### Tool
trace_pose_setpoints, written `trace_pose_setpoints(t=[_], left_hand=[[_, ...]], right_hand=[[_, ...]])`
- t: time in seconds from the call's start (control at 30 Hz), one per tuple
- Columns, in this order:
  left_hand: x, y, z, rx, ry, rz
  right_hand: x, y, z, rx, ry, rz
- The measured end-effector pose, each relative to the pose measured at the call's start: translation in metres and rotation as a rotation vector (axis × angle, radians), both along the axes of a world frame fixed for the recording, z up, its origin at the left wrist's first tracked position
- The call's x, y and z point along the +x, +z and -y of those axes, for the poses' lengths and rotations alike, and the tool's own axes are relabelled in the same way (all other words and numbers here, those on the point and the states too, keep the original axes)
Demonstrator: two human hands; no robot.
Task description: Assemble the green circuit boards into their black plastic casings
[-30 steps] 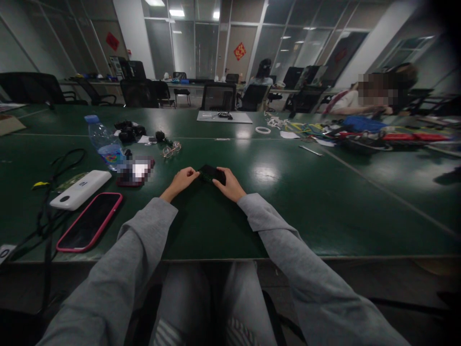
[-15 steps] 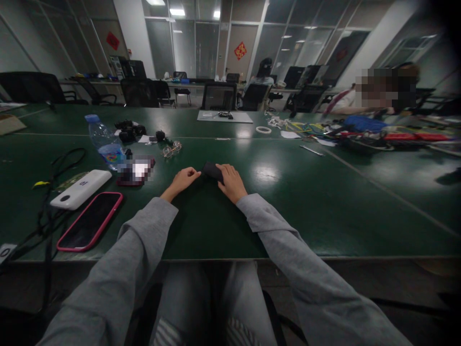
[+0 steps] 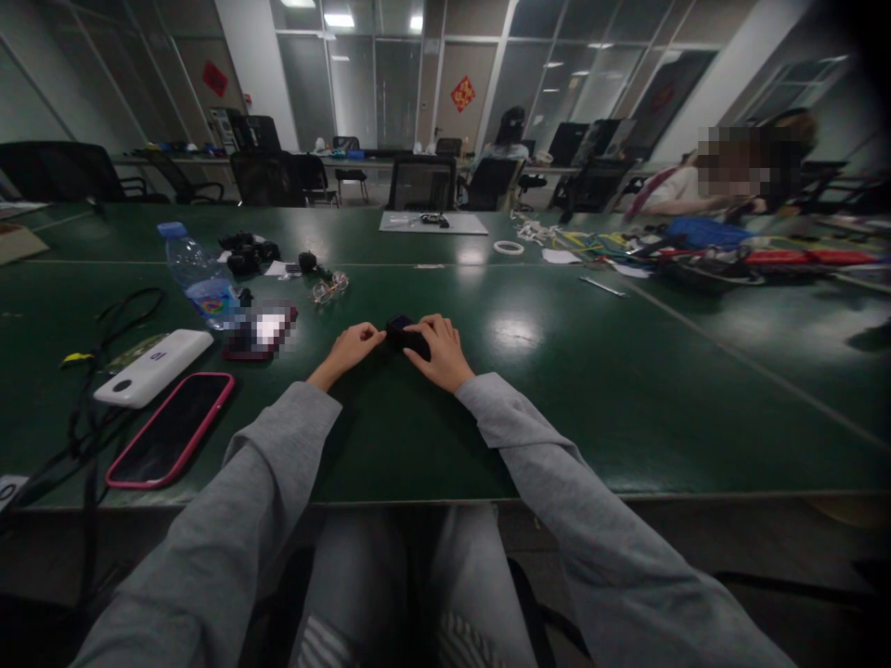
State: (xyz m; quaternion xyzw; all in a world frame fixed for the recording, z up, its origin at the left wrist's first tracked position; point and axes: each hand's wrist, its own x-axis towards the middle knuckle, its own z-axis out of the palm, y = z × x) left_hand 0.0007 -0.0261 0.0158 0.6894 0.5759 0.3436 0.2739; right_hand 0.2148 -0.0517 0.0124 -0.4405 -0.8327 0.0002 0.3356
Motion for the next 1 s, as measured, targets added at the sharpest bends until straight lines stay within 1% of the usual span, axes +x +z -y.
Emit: trace_pose_setpoints(t=[0.17,0.33,0.43,0.63,0.87,1.0], left_hand=[[0.000,0.000,0.000,0.001,0.007,-0.038],[0.000,-0.001,0.000,0.004,0.012,-0.087],[-0.001,-0.002,-0.001,0.010,0.004,-0.116],[-0.004,-0.008,-0.004,0.034,-0.031,-0.194],[-0.001,-0.004,0.001,0.054,-0.025,-0.304],[0.000,-0.002,0.003,0.057,-0.021,-0.322]], right_hand=[[0.000,-0.008,-0.004,-0.008,-0.039,-0.025],[0.004,-0.016,-0.011,-0.081,0.059,-0.080],[0.005,-0.016,-0.012,-0.104,0.083,-0.111],[0.005,-0.015,-0.011,-0.109,0.084,-0.116],[0.005,-0.013,-0.011,-0.125,0.082,-0.122],[0.005,-0.013,-0.011,-0.121,0.080,-0.118]])
